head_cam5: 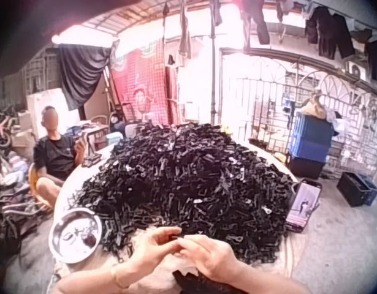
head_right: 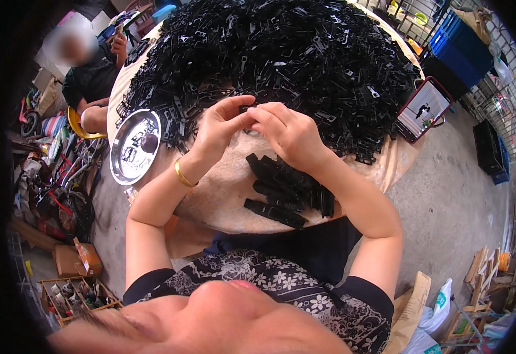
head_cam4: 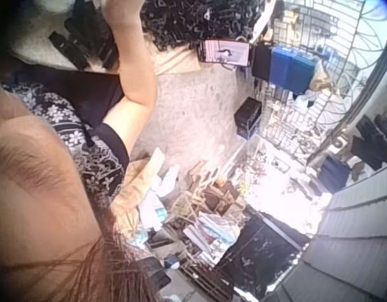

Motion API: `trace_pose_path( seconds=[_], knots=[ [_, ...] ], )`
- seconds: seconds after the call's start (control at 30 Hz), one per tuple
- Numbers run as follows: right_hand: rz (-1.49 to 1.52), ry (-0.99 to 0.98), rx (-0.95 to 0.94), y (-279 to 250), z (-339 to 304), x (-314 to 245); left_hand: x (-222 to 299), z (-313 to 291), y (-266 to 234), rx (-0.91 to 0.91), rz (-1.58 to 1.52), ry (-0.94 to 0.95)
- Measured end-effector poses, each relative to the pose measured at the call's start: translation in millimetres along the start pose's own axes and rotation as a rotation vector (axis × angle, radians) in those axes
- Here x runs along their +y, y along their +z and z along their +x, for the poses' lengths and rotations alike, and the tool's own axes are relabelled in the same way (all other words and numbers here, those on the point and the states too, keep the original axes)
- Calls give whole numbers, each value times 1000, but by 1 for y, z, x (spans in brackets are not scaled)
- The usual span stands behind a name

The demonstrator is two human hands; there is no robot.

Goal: The person assembles plastic components by fitting plastic pieces together by hand and stacking the assembled parts on the table.

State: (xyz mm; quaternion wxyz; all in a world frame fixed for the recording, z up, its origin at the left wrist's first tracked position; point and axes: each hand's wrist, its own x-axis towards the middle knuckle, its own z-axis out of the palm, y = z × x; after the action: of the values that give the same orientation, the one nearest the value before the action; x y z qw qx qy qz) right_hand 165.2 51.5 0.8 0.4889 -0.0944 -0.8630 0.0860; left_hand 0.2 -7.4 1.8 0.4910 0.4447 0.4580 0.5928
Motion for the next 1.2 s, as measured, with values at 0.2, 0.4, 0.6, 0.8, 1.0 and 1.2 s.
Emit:
trace_pose_path(
  seconds=[0.2,0.4,0.6,0.8,1.0,1.2],
  knots=[
    [167,379,5,-10,6,0,9,0,0,55,117,93],
    [698,793,-170,-16,8,13,14,4,-6,-28,135,98],
    [694,803,-257,-22,5,19,19,4,-8,-76,133,22],
    [853,857,-51,-31,15,24,27,-1,-6,-228,59,12],
    [-119,254,-219,-10,-2,26,34,-19,12,-819,591,206],
    [-428,186,-397,-1,-11,9,41,-4,0,-549,650,130]
  ],
)
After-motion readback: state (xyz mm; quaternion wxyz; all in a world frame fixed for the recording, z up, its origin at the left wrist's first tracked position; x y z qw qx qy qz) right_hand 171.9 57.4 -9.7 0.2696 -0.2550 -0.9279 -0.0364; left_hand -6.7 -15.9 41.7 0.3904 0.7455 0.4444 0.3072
